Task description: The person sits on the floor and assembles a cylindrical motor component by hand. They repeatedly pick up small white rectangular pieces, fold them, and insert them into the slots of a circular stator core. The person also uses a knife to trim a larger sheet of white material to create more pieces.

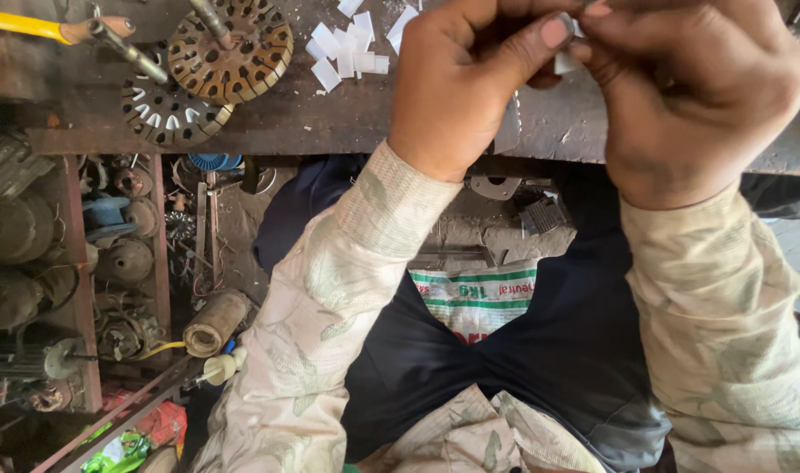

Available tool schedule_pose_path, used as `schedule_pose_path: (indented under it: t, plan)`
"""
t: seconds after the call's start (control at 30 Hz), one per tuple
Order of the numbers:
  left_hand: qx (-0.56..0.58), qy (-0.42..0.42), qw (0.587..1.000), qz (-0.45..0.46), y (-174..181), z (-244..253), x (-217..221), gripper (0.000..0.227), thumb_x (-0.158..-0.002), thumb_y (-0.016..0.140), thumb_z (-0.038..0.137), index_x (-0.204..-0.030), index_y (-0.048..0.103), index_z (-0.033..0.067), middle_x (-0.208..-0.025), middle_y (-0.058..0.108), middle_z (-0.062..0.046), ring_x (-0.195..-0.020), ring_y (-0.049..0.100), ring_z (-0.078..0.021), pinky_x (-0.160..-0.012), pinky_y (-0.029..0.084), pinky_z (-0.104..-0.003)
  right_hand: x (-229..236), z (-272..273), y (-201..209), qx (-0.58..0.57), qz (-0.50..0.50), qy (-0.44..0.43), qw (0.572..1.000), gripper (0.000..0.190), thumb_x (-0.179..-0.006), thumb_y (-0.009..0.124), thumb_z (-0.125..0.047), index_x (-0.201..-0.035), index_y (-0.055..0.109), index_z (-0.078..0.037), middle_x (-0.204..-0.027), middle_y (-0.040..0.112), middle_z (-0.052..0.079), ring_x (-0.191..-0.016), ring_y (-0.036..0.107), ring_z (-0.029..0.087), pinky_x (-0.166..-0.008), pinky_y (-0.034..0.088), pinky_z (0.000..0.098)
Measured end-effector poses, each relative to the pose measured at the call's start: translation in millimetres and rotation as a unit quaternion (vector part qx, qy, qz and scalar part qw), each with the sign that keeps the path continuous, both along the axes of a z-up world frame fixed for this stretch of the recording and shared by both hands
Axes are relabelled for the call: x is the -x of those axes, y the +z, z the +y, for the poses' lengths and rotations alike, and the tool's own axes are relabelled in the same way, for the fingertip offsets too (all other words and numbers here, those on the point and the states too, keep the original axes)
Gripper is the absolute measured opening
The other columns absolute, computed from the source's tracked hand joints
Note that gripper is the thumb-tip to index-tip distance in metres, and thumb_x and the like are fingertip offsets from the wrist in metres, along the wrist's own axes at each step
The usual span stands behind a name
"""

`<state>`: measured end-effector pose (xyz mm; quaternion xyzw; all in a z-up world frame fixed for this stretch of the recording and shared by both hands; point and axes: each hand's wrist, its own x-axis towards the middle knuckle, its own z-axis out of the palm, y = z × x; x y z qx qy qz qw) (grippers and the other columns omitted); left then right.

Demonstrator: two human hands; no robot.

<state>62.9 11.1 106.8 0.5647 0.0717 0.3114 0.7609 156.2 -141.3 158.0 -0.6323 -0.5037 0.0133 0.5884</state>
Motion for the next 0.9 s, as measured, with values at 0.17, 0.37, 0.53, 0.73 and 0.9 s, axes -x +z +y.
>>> schedule_pose_path:
  t: [0.17,0.37,0.53,0.73,0.9]
  plan:
    - [-0.045,0.047,0.998,-0.015,1,-8,3,0.011,-0.11,0.071,0.01,-0.108,0.072,-0.0013,-0.095,0.076,-0.005,-0.085,0.073,-0.0105,-0.078,0.06,-0.023,4,3,0,0.002,-0.006,0.008,1.0,0.013,-0.114,0.068,0.009,-0.127,0.065,0.012,-0.115,0.072,0.019,-0.093,0.073,0.02,-0.082,0.063,0.0274]
    - [-0.02,0.023,0.999,-0.037,1,-7,2,0.014,-0.112,0.069,0.013,-0.109,0.07,-0.0007,-0.097,0.076,-0.006,-0.089,0.074,-0.0114,-0.083,0.062,-0.024,7,2,-4,-0.002,0.068,0.036,0.997,0.011,-0.117,0.066,0.009,-0.127,0.065,0.013,-0.117,0.074,0.021,-0.09,0.072,0.019,-0.08,0.063,0.0276]
    - [0.004,-0.013,0.998,-0.059,3,-5,3,0.02,-0.109,0.073,0.02,-0.113,0.071,0.0014,-0.101,0.077,-0.006,-0.09,0.076,-0.0125,-0.084,0.064,-0.026,0,-6,-10,-0.022,0.17,0.065,0.983,0.006,-0.117,0.063,0.004,-0.121,0.061,0.008,-0.114,0.07,0.016,-0.087,0.069,0.018,-0.077,0.06,0.0285]
    - [0.024,0.015,0.998,-0.06,2,-12,1,0.022,-0.105,0.078,0.024,-0.112,0.074,0.0034,-0.098,0.078,-0.004,-0.084,0.074,-0.0105,-0.076,0.061,-0.025,-4,-3,-13,-0.024,0.181,0.057,0.981,0.007,-0.118,0.067,0.003,-0.118,0.061,0.006,-0.111,0.07,0.014,-0.085,0.07,0.017,-0.075,0.06,0.0277]
    - [0.013,0.068,0.997,-0.036,3,-19,-1,0.02,-0.105,0.077,0.024,-0.109,0.075,0.0037,-0.089,0.077,-0.002,-0.074,0.068,-0.0069,-0.067,0.053,-0.022,3,7,-8,-0.024,0.155,0.03,0.987,0.01,-0.118,0.071,0.002,-0.116,0.062,0.005,-0.108,0.072,0.013,-0.084,0.07,0.016,-0.074,0.06,0.0266]
